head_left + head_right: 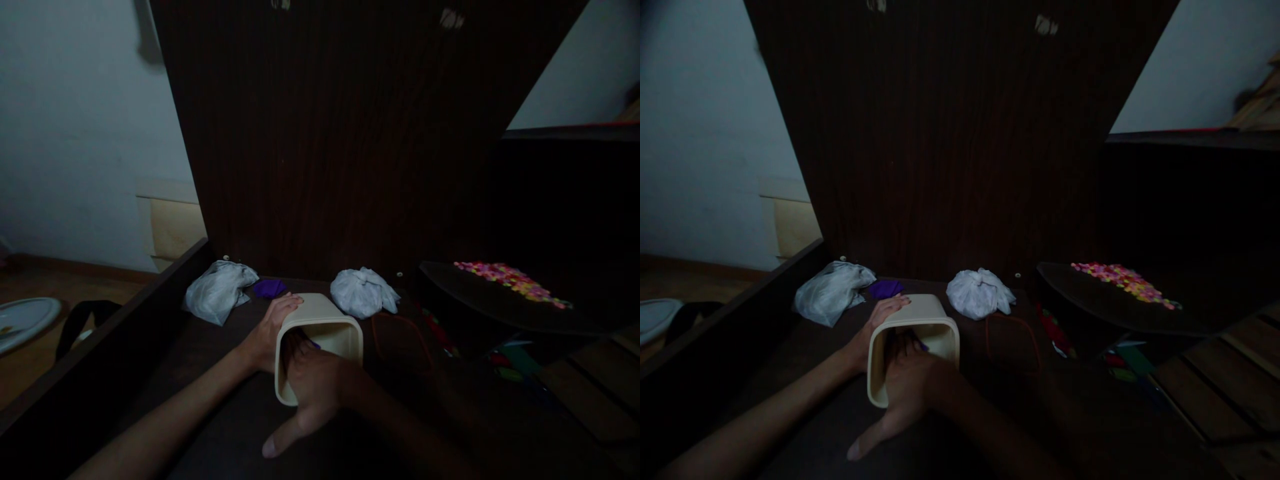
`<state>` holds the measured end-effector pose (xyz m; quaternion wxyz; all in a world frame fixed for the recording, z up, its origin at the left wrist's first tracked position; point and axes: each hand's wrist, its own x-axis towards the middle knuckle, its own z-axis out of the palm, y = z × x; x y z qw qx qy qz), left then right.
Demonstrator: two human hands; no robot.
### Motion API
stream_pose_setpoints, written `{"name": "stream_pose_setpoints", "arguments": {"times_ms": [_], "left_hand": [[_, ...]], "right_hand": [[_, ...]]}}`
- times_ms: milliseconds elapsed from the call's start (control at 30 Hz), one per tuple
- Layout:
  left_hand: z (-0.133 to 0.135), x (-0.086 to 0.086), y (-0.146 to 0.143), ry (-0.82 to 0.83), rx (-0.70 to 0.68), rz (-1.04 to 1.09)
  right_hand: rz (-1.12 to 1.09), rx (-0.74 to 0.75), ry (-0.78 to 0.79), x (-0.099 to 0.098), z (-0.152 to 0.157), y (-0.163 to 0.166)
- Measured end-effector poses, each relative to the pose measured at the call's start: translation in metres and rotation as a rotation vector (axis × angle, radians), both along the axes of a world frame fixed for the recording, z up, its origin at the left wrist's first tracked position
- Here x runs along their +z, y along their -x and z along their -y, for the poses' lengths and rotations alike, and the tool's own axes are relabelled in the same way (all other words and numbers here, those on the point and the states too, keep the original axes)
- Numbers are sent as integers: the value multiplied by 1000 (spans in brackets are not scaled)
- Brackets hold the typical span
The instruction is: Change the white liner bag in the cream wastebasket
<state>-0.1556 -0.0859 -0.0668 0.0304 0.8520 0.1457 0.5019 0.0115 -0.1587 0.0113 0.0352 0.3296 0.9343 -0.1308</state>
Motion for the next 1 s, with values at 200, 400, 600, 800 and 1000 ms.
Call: {"name": "stream_pose_setpoints", "arguments": {"times_ms": [200, 400, 600, 800, 1000], "left_hand": [[0, 0, 3, -13, -36, -14], [-1, 2, 2, 12, -39, -1], [-3, 2, -1, 3, -23, 4], [-3, 3, 0, 35, -30, -8], [1, 6, -2, 25, -35, -19]], "right_hand": [[-19, -315, -169, -39, 32, 12], [-123, -152, -326, -64, 53, 0], [-159, 5, -526, -82, 61, -31], [-114, -222, -548, -93, 58, -45], [-8, -628, -351, -94, 41, -15]]}}
